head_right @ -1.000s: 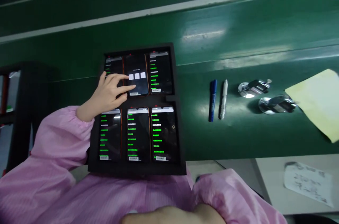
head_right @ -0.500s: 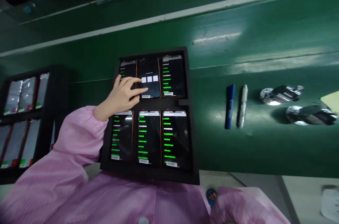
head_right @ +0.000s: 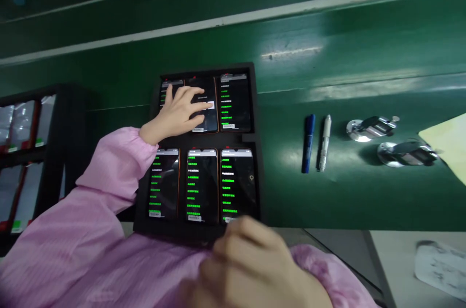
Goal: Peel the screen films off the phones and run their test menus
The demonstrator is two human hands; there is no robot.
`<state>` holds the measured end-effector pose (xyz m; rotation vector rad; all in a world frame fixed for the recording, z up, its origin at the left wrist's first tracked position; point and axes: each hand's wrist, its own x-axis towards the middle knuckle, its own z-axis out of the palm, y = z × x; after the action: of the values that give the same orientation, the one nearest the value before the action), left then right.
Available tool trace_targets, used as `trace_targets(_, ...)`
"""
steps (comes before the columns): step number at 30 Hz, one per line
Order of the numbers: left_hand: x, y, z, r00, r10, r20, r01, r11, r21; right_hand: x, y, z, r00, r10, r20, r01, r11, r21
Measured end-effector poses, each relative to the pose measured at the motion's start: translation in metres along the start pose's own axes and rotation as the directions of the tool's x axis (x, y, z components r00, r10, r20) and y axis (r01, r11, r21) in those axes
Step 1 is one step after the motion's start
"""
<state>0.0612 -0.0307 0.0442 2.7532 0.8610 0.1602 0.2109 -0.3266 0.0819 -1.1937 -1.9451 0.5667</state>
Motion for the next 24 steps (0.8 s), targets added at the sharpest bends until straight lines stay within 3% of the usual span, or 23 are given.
trace_targets(3, -0.017, 0.005, -0.009, 0.996, 0.005, -0.092, -0.004, 1.0, 0.011, 0.01, 0.016, -0.01, 0.97, 0.078, -0.23, -0.103, 0.99, -0.095)
trace_targets(5, -0.048, 0.009, -0.016, 0.984, 0.022, -0.177, -0.022, 1.0, 0.002, 0.002, 0.028, -0.005, 0.911, 0.188, -0.368, -0.268, 0.946, -0.181)
trace_targets(6, -0.067, 0.011, -0.018, 0.981, 0.03, -0.19, -0.033, 0.999, -0.013, -0.004, 0.035, 0.0, 0.896, 0.225, -0.383, -0.327, 0.917, -0.226)
trace_targets(10, -0.148, 0.018, -0.006, 0.986, -0.074, -0.147, 0.08, 0.996, 0.034, -0.029, 0.057, 0.026, 0.922, 0.224, -0.315, -0.352, 0.824, -0.443)
trace_targets(15, -0.223, 0.028, 0.028, 0.926, -0.226, -0.303, 0.219, 0.974, -0.056, -0.025, 0.06, 0.037, 0.915, 0.246, -0.319, -0.401, 0.64, -0.656)
trace_targets(20, -0.25, 0.033, 0.035, 0.906, -0.299, -0.3, 0.281, 0.954, -0.102, 0.012, 0.049, 0.048, 0.977, 0.121, -0.175, -0.205, 0.759, -0.618)
trace_targets(24, -0.25, 0.036, 0.034, 0.92, -0.265, -0.289, 0.263, 0.964, -0.047, 0.031, 0.046, 0.043, 0.986, 0.04, -0.159, -0.134, 0.756, -0.641)
